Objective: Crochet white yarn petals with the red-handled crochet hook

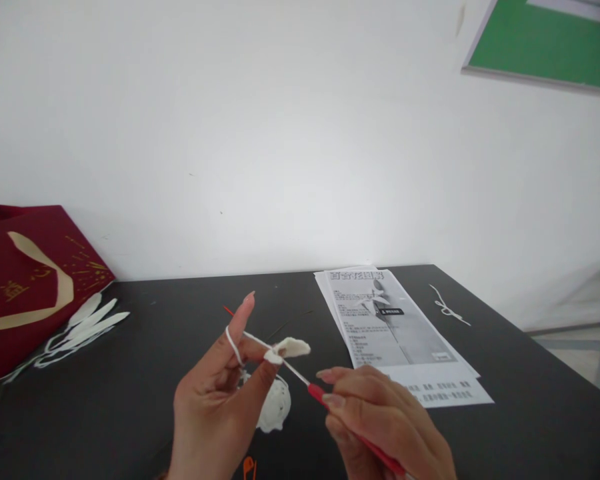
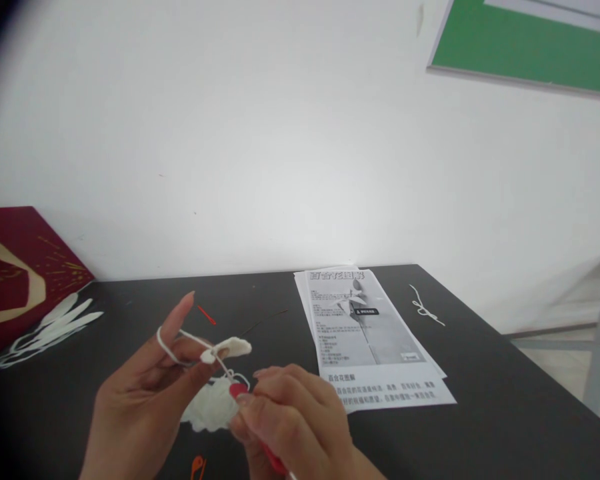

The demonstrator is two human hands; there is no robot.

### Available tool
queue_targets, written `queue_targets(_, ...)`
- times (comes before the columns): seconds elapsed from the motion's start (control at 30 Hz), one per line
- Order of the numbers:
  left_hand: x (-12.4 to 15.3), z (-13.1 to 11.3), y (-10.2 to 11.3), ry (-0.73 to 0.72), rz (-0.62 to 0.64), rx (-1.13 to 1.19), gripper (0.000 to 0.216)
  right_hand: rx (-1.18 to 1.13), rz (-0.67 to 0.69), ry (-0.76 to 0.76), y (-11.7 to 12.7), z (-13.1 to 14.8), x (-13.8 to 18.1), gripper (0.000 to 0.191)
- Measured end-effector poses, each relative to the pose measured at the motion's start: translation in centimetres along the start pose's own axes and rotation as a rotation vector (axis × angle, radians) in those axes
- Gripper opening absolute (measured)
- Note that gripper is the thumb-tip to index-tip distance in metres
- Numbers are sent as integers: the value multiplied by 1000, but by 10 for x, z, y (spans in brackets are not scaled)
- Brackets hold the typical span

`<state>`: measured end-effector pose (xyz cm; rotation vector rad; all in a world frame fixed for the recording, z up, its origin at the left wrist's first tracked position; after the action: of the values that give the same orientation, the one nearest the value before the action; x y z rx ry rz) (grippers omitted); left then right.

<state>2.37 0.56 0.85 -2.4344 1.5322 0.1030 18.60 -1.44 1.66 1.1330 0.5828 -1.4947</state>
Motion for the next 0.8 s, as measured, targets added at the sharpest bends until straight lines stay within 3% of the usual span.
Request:
queue_targets(0.13, 1, 2, 2, -112, -2, -103, 63, 90, 46, 5, -2, 9, -2, 44)
queue_targets(0.33, -2, 11, 6, -268, 13, -192, 57, 194, 12, 65, -4, 18, -6, 21)
queue_targets(0.43, -2, 14, 6, -244, -16, -164, 57, 199, -24, 59, -6, 14, -5, 19)
queue_targets(0.67, -3, 13, 3, -165, -37, -73, 60, 131, 57, 85, -13, 9, -1, 29)
queue_targets(0.73, -7, 15, 3, -122, -19, -57, 64, 36, 19, 10, -13, 5, -1, 30)
queue_targets(0.8, -11, 19, 1, -53, 22, 4, 68, -88, -21, -177, -11, -5, -2, 23)
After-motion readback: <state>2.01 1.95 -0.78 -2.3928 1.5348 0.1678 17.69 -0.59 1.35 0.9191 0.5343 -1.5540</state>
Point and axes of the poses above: each hand's wrist, its own x-axis away from the middle knuckle, its own y-axis out of the back of the hand, z = x × y, the point moved 4 cm from there along -x, towards the middle knuckle, and after that the axes turned 7 degrees about -y, right-handed, at the moved point
